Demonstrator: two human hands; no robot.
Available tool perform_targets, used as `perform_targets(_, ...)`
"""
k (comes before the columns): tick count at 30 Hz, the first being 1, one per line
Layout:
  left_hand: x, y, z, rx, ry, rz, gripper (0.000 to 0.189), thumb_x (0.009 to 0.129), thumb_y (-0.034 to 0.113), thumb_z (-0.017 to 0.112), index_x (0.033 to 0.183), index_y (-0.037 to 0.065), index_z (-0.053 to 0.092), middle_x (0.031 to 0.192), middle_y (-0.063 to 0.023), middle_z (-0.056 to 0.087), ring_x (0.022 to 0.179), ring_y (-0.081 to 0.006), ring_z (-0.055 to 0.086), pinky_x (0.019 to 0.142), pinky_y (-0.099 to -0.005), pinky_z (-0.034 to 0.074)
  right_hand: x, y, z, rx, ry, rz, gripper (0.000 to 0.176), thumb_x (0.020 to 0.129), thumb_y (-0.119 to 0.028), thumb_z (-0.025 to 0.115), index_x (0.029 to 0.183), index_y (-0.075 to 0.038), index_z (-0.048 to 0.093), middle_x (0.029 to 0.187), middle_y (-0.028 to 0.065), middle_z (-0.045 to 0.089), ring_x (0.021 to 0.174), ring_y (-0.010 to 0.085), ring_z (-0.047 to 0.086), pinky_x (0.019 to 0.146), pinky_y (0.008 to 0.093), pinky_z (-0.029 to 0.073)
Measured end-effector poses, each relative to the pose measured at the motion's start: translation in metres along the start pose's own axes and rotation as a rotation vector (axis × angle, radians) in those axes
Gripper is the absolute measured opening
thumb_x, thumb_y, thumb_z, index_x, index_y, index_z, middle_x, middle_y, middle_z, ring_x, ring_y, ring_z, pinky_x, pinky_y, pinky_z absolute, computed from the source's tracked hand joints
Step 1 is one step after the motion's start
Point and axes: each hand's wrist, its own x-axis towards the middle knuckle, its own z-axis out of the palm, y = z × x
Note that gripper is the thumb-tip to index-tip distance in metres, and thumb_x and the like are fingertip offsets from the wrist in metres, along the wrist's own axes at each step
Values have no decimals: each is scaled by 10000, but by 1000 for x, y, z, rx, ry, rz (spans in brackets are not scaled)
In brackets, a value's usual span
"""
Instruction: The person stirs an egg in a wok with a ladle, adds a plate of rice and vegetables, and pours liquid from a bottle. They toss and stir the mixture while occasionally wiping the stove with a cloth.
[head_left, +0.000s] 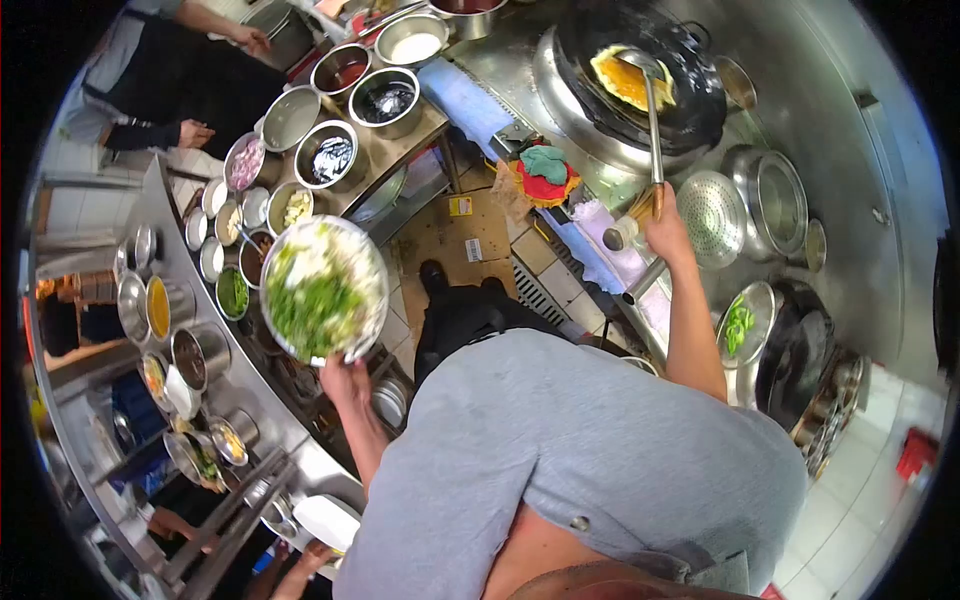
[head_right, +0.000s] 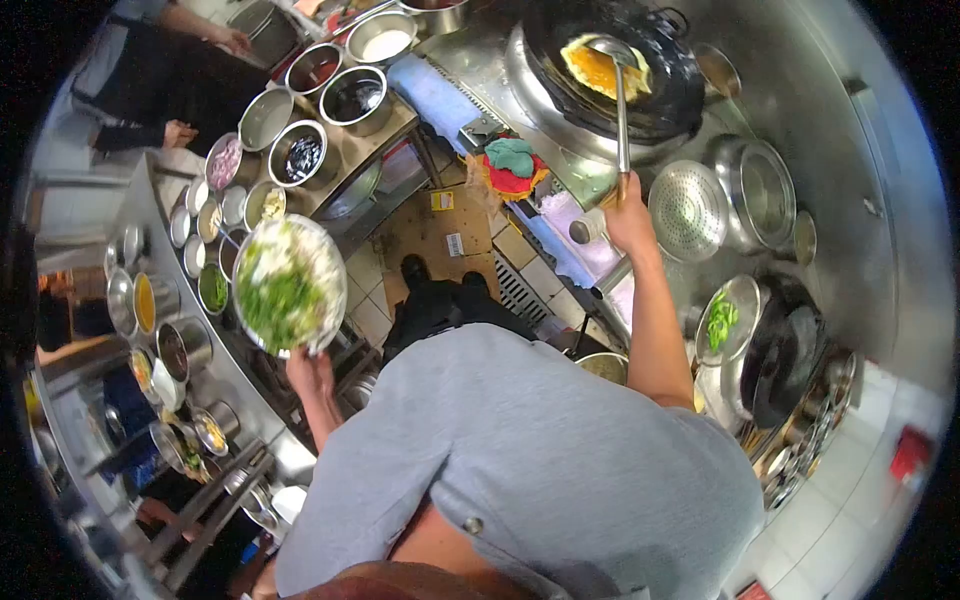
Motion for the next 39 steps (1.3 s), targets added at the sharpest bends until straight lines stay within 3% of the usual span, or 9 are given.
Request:
perform_targets(4, 47, 14, 89, 75, -231, -72, 150, 887, 101, 575, 1024, 42, 590, 868, -29, 610, 720, -163, 584, 535, -301, 447, 6, 2, -13, -21, 159, 17, 555, 864, -245, 561, 1351, -34, 398, 1132, 333, 619, 1065, 505, 592, 922, 540, 458)
perform_targets(10, 111, -3, 211, 191, -547, -243, 229, 824, 49, 529, 1049, 46, 572, 900, -63, 629, 697, -181, 589, 504, -295, 459, -30, -53, -13, -61, 332, 3, 329, 858, -205, 578, 1094, 22, 549, 991, 282, 668, 897, 412, 672, 786, 493, 517)
perform_targets(15, 122, -18, 254, 308, -715, -356, 304, 812, 38, 519, 1114, 30, 550, 936, -78, 640, 698, -187, 604, 505, -289, 457, -28, -82, -27, 1142, -40, 113, 203, 924, -160, 544, 1058, -10, 516, 741, 118, 600, 572, 158, 583, 476, 318, 443)
perform_targets(18, 139, 5, 264, 433, -789, -359, 334, 799, 27, 513, 1131, 22, 547, 938, -74, 646, 703, -190, 614, 515, -278, 453, 20, -93, -5, 1577, 123, 234, 210, 958, -179, 516, 1080, -14, 472, 717, 118, 591, 579, 174, 595, 471, 319, 442)
perform_targets(23, 153, 13, 266, 526, -795, -378, 310, 822, 40, 507, 1129, 3, 528, 897, -115, 642, 628, -226, 610, 486, -301, 459, 5, -100, 74, 126, 503, 105, 357, 930, -149, 521, 1235, 1, 412, 790, 154, 617, 593, 220, 612, 491, 368, 486)
perform_targets(29, 129, 26, 258, 589, -792, -433, 268, 817, 36, 515, 1082, 26, 550, 892, -76, 637, 683, -194, 608, 505, -271, 448, 42, -115, -1, 1579, 91, 115, 40, 904, 7, 498, 925, -16, 473, 758, 96, 575, 540, 142, 540, 432, 304, 452)
perform_targets(31, 134, 23, 255, 536, -760, -459, 248, 828, 45, 522, 1074, 35, 552, 882, -69, 631, 669, -184, 597, 505, -269, 447, 57, -120, 4, 1488, 206, 126, 154, 907, -45, 525, 1038, 3, 460, 762, 113, 585, 561, 162, 570, 444, 316, 457)
perform_targets(35, 145, 18, 250, 573, -752, -400, 308, 839, 50, 524, 1143, -1, 523, 960, -113, 640, 711, -212, 624, 482, -303, 460, 20, -141, 53, 281, 416, 341, 463, 888, -86, 573, 1292, -11, 360, 795, 166, 601, 544, 223, 601, 445, 384, 454)
perform_targets(39, 144, 26, 251, 550, -780, -409, 336, 837, 46, 525, 1172, 34, 512, 975, -89, 648, 712, -195, 624, 490, -297, 470, 26, -130, 12, 1121, 241, 214, 520, 863, -49, 598, 1303, -35, 321, 766, 126, 583, 532, 199, 573, 438, 376, 438)
